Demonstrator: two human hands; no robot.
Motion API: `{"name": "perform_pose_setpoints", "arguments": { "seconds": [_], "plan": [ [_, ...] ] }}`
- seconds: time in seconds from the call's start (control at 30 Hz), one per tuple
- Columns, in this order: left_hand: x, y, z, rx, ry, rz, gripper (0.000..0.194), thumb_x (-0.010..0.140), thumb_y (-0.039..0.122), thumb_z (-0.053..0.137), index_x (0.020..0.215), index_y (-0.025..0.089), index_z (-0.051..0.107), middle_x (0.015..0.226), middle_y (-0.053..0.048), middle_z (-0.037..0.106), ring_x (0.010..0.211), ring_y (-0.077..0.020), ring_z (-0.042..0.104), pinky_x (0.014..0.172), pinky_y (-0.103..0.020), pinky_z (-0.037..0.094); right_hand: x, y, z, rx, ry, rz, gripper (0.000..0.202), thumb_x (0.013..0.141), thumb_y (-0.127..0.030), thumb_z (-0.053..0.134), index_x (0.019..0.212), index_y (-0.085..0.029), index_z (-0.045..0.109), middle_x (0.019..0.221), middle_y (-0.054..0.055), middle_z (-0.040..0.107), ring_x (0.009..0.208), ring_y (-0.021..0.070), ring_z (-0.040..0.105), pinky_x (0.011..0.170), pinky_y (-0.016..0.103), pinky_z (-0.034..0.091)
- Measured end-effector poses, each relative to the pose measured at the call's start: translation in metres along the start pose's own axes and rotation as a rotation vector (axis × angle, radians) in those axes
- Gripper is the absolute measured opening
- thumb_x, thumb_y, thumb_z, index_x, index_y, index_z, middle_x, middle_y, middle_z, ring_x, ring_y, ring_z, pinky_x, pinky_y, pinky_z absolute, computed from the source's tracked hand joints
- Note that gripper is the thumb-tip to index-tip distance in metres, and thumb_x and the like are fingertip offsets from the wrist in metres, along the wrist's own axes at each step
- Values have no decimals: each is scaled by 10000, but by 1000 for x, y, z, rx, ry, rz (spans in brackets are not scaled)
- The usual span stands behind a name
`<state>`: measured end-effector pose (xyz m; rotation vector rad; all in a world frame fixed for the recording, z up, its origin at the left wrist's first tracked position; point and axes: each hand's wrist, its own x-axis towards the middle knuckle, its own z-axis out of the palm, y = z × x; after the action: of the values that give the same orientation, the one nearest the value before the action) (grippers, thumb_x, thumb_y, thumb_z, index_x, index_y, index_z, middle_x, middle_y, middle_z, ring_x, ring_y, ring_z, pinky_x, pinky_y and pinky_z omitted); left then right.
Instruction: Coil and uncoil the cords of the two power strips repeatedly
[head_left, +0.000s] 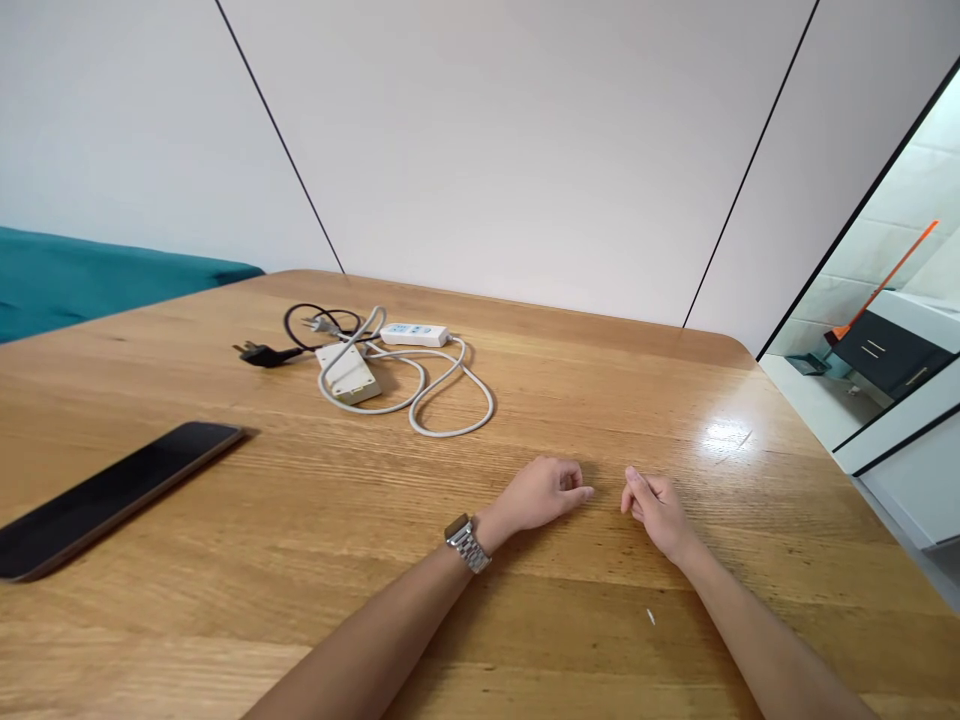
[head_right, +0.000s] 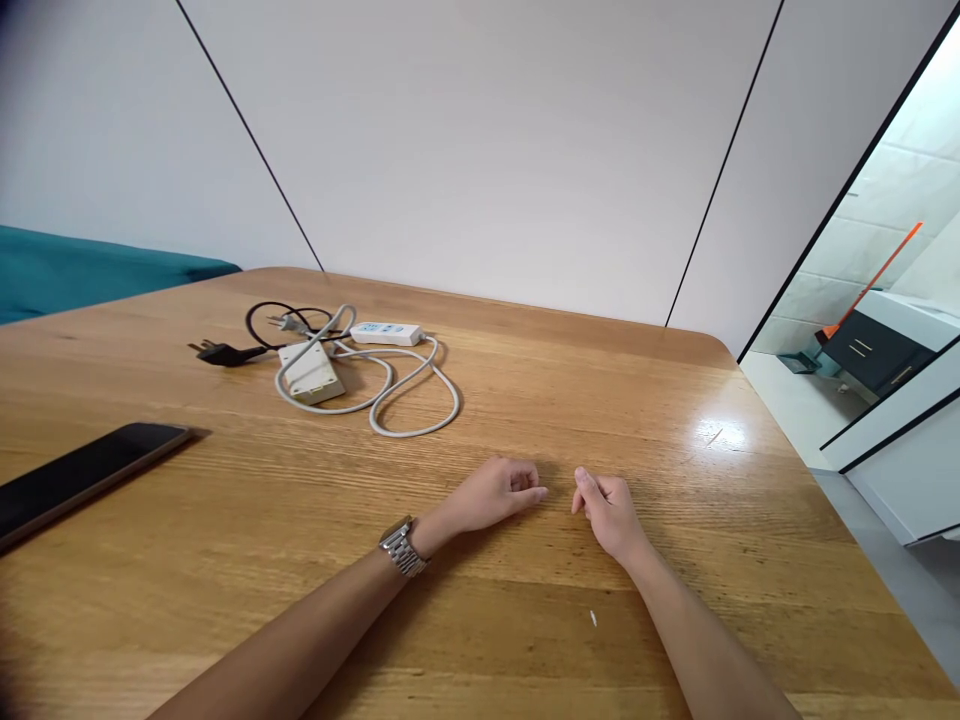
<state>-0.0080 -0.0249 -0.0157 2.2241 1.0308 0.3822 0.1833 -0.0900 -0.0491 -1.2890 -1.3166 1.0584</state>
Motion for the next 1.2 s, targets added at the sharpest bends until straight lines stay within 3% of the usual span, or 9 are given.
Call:
{"name": "perform_pose_setpoints", "arguments": {
  "seconds": [0.63,0.8,1.07,1.2],
  "plan": [
    [2,-3,0,-3,-18,8,334,813,459,522,701,157,608,621,3,588,567,-115,456,527,-230,281,-2,-11,1,-200,13,-94,608,840,-692,396,497,-200,497,437,-47,295,425,100,286,432,242,240],
    [2,-4,1,4,-16,4,341,818,466,517,708,158,613,628,-2,598,569,-118,461,524,-232,281,-3,-11,2,-293,9,-150,558,877,-597,414,505,-194,515,456,-33,380,456,106,359,479,245,295],
    [2,-2,-2,-8,-12,2,339,808,464,521,694,157,612,627,-1,596,571,-117,458,529,-227,297,4,-4,-7,-370,175,-192,519,875,-549,435,495,-200,488,467,-22,424,489,125,423,519,254,326],
    [2,-3,-3,-5,-1,6,339,812,459,516,690,157,611,623,-1,590,569,-117,457,529,-228,296,6,-4,-9,-369,180,-184,512,878,-536,439,494,-199,481,475,-19,431,498,128,430,530,258,329]
  ]
}}
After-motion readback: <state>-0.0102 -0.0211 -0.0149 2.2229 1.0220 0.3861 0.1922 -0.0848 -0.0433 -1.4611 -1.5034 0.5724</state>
